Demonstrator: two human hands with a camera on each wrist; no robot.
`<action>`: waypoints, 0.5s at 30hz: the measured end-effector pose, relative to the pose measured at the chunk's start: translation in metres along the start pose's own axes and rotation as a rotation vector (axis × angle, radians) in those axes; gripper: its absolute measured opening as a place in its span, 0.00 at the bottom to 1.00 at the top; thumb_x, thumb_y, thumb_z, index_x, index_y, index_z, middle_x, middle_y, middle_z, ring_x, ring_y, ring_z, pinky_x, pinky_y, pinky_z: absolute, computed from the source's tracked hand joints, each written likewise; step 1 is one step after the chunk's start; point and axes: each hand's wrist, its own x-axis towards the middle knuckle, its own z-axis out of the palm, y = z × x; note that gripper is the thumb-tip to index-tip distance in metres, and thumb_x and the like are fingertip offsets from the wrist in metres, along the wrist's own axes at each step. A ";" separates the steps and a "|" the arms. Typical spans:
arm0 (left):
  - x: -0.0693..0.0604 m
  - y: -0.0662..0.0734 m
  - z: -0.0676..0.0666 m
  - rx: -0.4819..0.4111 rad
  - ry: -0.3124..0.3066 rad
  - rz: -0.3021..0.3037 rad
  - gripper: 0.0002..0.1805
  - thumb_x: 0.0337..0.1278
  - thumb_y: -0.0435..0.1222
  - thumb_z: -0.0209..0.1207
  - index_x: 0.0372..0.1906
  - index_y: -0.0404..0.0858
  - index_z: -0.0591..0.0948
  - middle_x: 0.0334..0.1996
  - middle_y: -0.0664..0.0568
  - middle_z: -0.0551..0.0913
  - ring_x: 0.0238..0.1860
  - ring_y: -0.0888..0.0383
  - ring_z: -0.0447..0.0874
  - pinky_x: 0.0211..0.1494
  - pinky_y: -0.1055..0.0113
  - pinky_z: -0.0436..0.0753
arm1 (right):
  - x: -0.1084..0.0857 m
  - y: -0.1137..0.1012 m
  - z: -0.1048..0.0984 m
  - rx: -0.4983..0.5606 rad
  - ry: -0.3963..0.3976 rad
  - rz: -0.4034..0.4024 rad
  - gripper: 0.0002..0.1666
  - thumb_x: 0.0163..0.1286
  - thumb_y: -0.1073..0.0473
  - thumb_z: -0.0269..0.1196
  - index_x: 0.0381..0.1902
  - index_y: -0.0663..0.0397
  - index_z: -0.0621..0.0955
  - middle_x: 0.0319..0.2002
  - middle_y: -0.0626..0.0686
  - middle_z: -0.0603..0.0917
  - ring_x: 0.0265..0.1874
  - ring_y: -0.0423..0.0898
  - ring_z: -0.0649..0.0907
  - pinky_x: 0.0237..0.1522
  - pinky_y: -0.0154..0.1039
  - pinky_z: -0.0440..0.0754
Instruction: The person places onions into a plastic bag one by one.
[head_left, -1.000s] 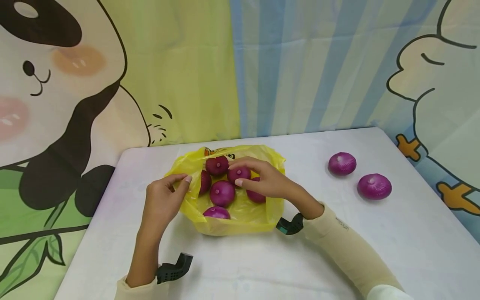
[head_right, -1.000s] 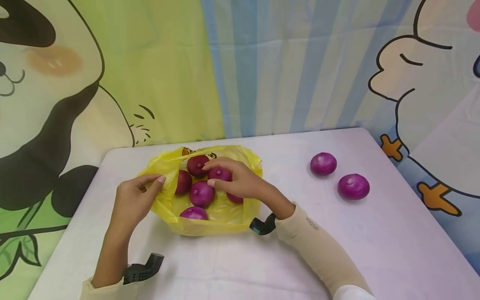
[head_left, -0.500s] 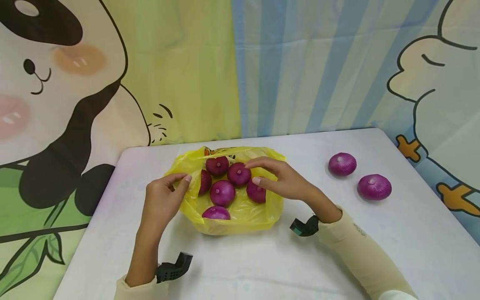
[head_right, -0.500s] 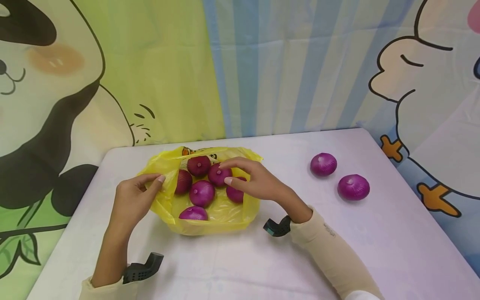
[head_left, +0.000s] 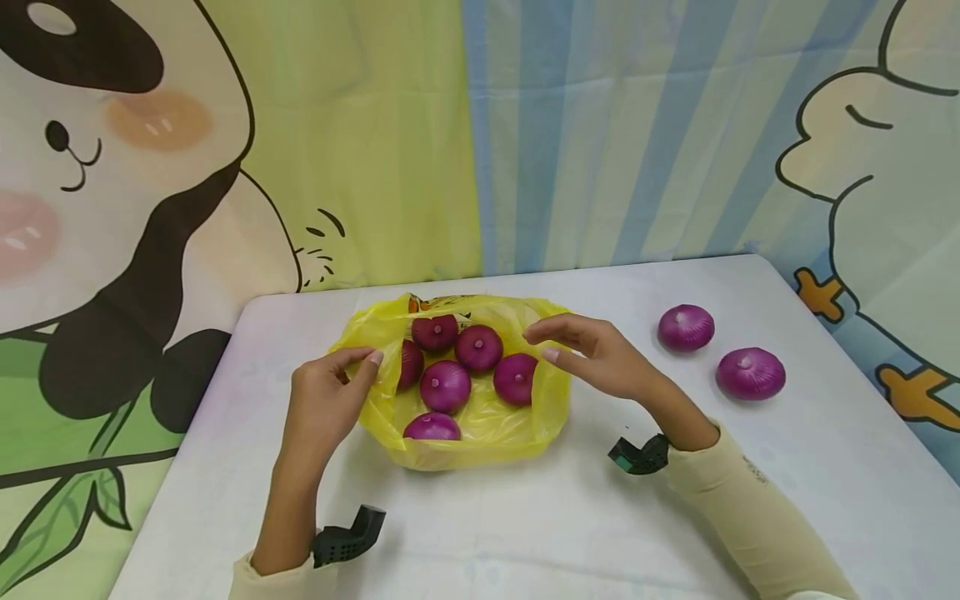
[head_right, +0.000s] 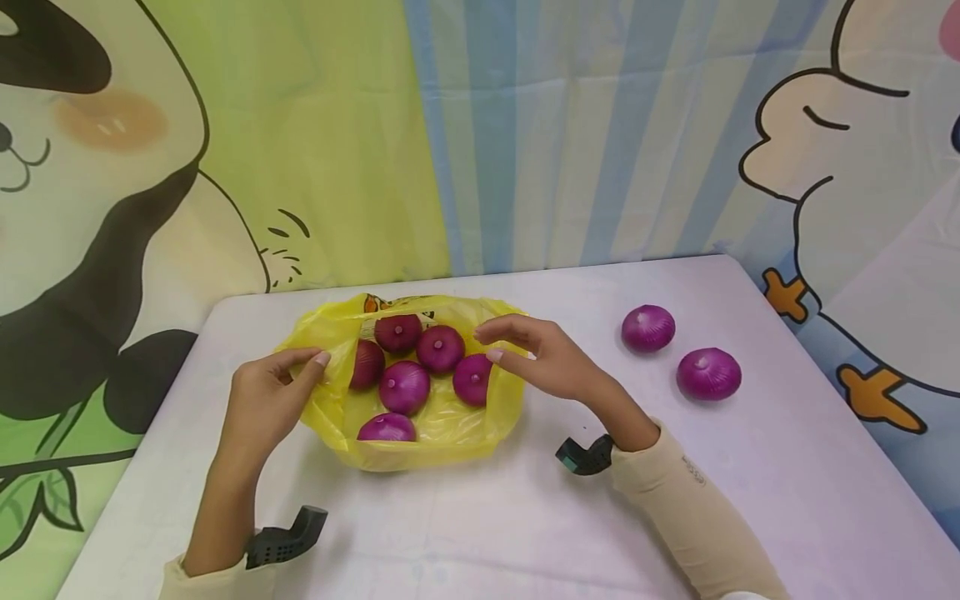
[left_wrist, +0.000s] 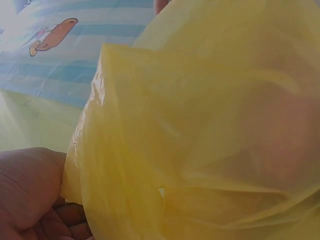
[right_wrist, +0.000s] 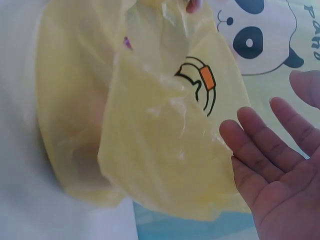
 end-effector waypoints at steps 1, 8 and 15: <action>0.000 0.000 0.000 0.001 -0.001 -0.002 0.17 0.65 0.43 0.60 0.46 0.33 0.86 0.21 0.49 0.79 0.20 0.52 0.68 0.17 0.69 0.70 | -0.001 0.002 -0.002 0.007 0.008 0.003 0.17 0.71 0.67 0.58 0.57 0.62 0.77 0.52 0.59 0.81 0.57 0.50 0.78 0.62 0.46 0.70; 0.001 -0.001 0.002 0.000 -0.016 -0.025 0.18 0.65 0.44 0.60 0.47 0.34 0.86 0.21 0.49 0.79 0.20 0.51 0.69 0.18 0.68 0.71 | -0.013 0.014 -0.016 0.076 0.078 -0.025 0.17 0.70 0.73 0.55 0.56 0.69 0.76 0.51 0.65 0.80 0.54 0.58 0.78 0.57 0.37 0.74; 0.001 -0.001 0.001 0.003 -0.006 -0.018 0.17 0.65 0.44 0.60 0.46 0.33 0.86 0.21 0.49 0.78 0.20 0.51 0.69 0.18 0.68 0.70 | -0.021 0.017 -0.027 0.057 0.137 -0.040 0.16 0.71 0.73 0.54 0.55 0.70 0.76 0.52 0.66 0.79 0.53 0.55 0.79 0.55 0.36 0.76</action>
